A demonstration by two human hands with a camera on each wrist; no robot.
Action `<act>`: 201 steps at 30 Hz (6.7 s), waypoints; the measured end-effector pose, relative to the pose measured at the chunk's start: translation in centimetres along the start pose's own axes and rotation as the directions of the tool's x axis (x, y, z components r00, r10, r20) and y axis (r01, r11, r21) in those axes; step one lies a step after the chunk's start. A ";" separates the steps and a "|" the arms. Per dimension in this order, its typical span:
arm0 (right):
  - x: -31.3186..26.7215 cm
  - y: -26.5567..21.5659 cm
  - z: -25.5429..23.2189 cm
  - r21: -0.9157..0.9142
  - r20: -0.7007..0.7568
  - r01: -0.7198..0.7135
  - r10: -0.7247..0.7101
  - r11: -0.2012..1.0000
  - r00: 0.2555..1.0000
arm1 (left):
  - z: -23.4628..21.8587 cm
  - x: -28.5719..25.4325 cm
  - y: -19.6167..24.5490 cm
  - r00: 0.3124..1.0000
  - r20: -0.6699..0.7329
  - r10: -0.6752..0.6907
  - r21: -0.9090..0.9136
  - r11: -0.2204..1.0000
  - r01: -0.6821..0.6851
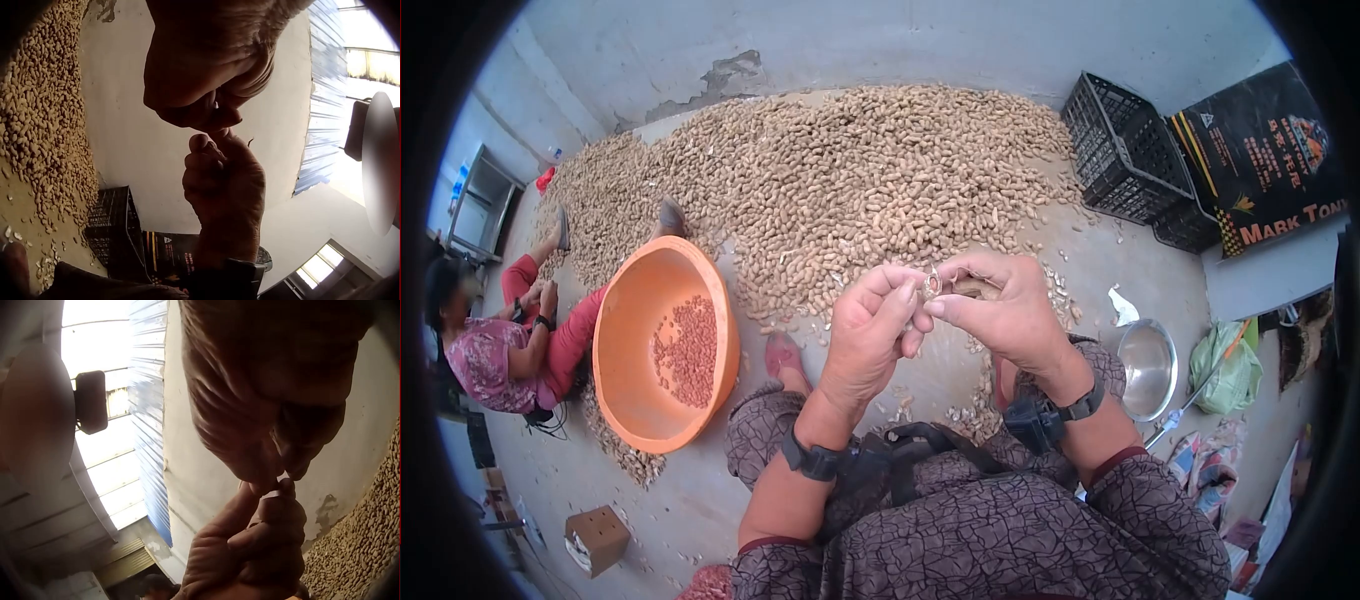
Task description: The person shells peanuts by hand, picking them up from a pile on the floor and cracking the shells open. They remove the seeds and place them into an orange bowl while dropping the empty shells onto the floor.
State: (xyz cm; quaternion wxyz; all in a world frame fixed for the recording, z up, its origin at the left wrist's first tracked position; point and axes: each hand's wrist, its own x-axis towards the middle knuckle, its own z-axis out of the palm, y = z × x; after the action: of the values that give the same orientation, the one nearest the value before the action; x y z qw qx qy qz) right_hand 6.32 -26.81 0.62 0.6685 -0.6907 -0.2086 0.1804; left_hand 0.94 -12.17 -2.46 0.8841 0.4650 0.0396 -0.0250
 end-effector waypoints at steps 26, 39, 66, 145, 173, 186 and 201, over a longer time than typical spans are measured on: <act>-0.2 0.5 0.2 -0.680 0.147 0.396 -0.414 0.618 0.898 | -0.9 0.1 -0.7 0.978 0.079 -0.194 0.083 0.979 0.187; 0.0 0.6 0.5 -0.246 0.004 0.256 -0.263 0.935 0.965 | -0.6 0.1 -0.9 0.992 0.050 -0.119 -0.066 0.990 0.122; 0.0 -3.3 -3.4 -0.164 -0.023 -0.298 0.298 0.940 0.954 | 0.3 -1.0 1.9 0.884 0.127 -0.451 0.574 0.760 0.305; 0.6 -0.2 -0.2 -0.227 0.056 0.092 -0.082 0.970 0.995 | -0.5 -0.4 2.9 0.997 -0.074 0.003 0.444 0.896 0.030; 0.2 0.3 -0.4 0.271 0.259 -0.121 0.049 0.955 0.965 | -0.4 -0.6 2.1 0.983 0.056 0.172 0.480 0.859 -0.178; 0.4 0.4 0.7 0.215 0.176 -0.231 0.195 0.949 0.965 | -0.6 -0.5 1.3 0.966 -0.107 0.234 0.353 0.918 -0.183; 0.3 0.9 1.4 -0.155 -0.080 -0.049 0.037 0.987 0.996 | 0.0 0.9 -1.5 0.986 -0.146 0.086 0.237 0.970 -0.049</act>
State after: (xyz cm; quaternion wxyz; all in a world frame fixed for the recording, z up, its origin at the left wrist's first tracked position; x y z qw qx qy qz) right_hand 5.85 -25.50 -0.35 0.6155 -0.7520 -0.1813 0.1512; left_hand 1.67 -13.01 -3.81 0.8180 0.5670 0.0893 0.0370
